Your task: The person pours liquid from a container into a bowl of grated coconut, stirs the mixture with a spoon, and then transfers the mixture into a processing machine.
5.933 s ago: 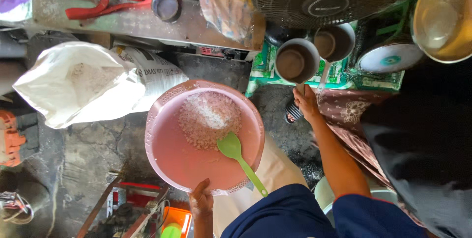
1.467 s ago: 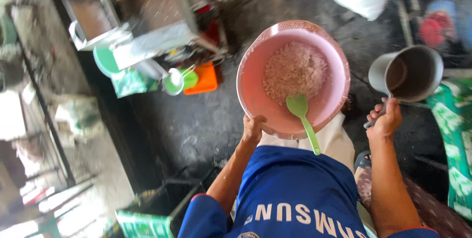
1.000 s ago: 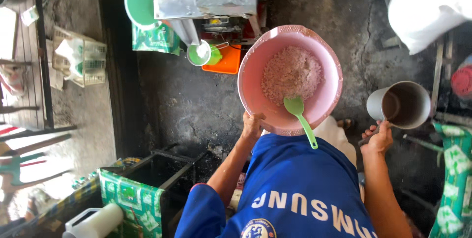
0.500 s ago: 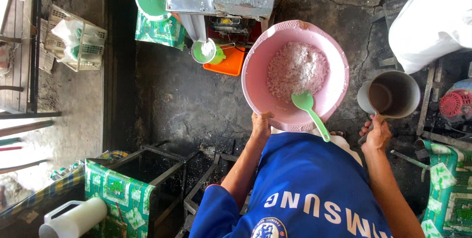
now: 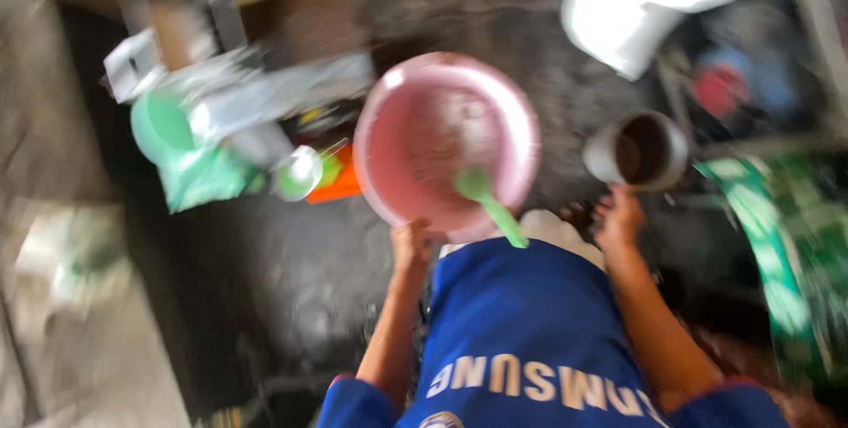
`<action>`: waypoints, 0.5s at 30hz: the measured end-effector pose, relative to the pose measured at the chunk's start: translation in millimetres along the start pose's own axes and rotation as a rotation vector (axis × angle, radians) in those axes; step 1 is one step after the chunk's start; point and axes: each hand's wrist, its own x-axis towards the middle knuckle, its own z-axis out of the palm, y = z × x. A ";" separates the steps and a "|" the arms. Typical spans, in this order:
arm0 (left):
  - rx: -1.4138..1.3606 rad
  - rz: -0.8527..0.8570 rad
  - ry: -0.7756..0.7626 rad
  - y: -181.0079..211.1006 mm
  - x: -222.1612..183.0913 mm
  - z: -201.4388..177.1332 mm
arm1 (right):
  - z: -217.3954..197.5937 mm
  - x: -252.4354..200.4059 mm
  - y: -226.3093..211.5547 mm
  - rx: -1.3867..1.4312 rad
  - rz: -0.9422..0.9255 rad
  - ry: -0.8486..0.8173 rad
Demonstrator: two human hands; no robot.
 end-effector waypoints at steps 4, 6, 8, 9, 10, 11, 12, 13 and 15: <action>1.229 1.404 -0.611 6.8 14.2 10.8 | -35.8 6.3 -12.9 0.113 0.016 0.111; 1.173 1.389 -0.654 9.9 19.4 26.5 | -49.0 11.4 -21.1 0.185 -0.010 0.178; 1.310 1.057 -0.528 10.6 20.5 35.8 | -69.8 16.4 -18.7 0.278 -0.070 0.200; 1.322 1.059 -0.550 7.5 19.9 42.9 | -83.5 22.2 -16.4 0.289 -0.062 0.219; 1.256 1.083 -0.571 5.3 20.3 50.2 | -96.0 27.6 -13.8 0.290 -0.084 0.239; 1.184 1.105 -0.584 1.9 20.3 59.0 | -106.9 36.1 -14.2 0.287 -0.109 0.251; 1.191 1.107 -0.597 2.1 -2.7 84.6 | -117.1 42.2 -15.2 0.295 -0.104 0.262; 0.780 0.643 -0.438 1.6 -27.4 107.1 | -127.5 47.6 -14.9 0.272 -0.098 0.266; 0.377 0.185 -0.270 -3.7 -46.4 123.9 | -146.8 59.2 -13.3 0.254 -0.084 0.281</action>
